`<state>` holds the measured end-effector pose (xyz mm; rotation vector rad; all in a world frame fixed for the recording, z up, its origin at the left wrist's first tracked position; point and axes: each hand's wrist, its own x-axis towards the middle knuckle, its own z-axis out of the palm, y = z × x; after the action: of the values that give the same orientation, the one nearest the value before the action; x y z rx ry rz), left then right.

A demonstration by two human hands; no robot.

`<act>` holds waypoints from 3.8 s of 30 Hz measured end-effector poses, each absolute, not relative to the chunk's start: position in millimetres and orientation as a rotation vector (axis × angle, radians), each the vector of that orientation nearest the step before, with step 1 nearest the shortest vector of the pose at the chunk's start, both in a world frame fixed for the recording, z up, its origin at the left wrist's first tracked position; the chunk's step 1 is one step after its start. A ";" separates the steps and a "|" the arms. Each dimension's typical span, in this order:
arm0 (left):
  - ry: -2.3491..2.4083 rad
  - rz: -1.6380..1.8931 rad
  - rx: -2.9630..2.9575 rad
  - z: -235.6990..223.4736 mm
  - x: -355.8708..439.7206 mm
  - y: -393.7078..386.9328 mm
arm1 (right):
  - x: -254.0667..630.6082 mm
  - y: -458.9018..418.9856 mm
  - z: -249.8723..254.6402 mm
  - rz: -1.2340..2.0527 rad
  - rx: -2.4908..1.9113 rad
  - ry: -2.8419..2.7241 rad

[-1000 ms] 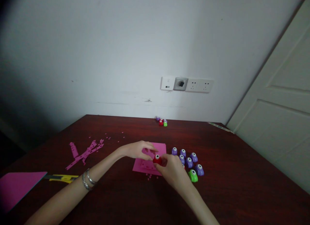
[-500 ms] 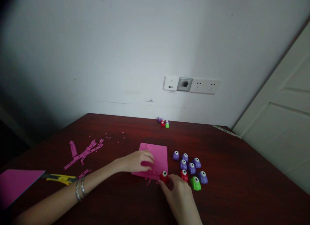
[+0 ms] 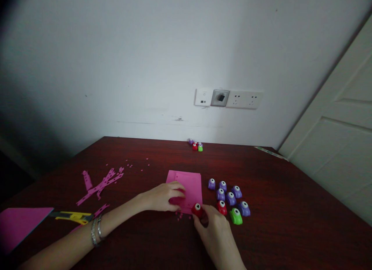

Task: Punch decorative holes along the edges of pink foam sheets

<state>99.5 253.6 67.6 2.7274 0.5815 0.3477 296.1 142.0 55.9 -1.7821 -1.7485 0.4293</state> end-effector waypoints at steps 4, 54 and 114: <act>0.577 0.344 2.767 66.4 99.6 251.4 | 296.6 142.2 51.4 0.389 -1.823 -1.756; 0.273 0.547 3.265 64.7 104.0 242.1 | 297.3 145.6 46.4 0.016 -1.891 -1.833; 0.618 0.016 2.695 71.2 89.9 266.0 | 296.1 150.7 52.7 0.333 -1.966 -2.014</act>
<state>89.9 266.0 71.2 2.6952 0.6185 0.0158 296.1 150.7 52.7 -1.9662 -2.0142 0.3326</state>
